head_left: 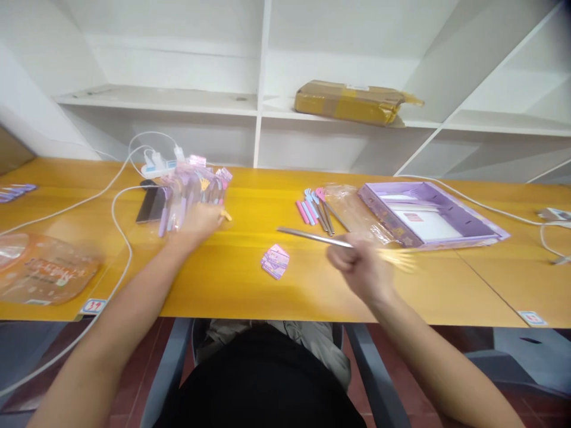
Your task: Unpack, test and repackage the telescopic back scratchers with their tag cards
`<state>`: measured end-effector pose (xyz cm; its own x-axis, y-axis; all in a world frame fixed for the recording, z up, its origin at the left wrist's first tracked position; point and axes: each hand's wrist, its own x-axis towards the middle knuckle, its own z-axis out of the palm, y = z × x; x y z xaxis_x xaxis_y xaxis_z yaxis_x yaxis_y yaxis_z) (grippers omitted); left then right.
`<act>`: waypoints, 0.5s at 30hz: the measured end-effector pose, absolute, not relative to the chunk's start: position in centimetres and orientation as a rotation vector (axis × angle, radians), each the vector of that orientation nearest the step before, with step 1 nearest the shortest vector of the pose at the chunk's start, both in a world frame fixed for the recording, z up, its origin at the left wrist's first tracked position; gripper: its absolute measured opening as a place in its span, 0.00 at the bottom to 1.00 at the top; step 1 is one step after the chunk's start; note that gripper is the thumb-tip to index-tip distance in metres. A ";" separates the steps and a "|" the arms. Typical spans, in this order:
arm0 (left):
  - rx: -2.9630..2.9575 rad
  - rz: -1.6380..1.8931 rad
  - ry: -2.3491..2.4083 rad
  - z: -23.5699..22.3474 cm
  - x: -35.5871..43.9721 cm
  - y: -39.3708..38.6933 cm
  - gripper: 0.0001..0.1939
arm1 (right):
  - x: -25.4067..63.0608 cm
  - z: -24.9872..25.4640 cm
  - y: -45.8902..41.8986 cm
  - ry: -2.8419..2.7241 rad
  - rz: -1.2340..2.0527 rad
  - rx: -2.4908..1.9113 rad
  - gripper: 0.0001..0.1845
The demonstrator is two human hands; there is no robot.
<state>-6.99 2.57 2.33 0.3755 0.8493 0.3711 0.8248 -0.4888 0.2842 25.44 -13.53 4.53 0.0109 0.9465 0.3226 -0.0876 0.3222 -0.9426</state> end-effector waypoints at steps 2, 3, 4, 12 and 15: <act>2.481 0.766 1.636 2.4 -6.8 2.7 0.14 | 28.4 7.1 -14.5 -1.308 0.811 -0.851 0.34; 2.444 0.776 1.640 2.4 -6.4 2.5 0.12 | 29.7 8.4 -14.6 -1.337 0.722 -0.842 0.32; 2.401 0.791 1.620 2.3 -5.8 2.0 0.10 | 30.9 9.5 -14.4 -1.350 0.635 -0.843 0.29; 1.688 0.797 1.313 0.6 -0.8 1.9 0.11 | 35.6 7.9 -3.3 -1.578 0.127 -1.642 0.19; 1.612 0.805 1.325 0.4 2.8 4.3 0.07 | 35.7 5.2 1.6 -1.801 0.031 -1.883 0.16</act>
<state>2.78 4.32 0.41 0.2227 0.9738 -0.0465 0.4078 -0.0498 0.9117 35.71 1.63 5.23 0.1116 0.9349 0.3369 0.9228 0.0283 -0.3843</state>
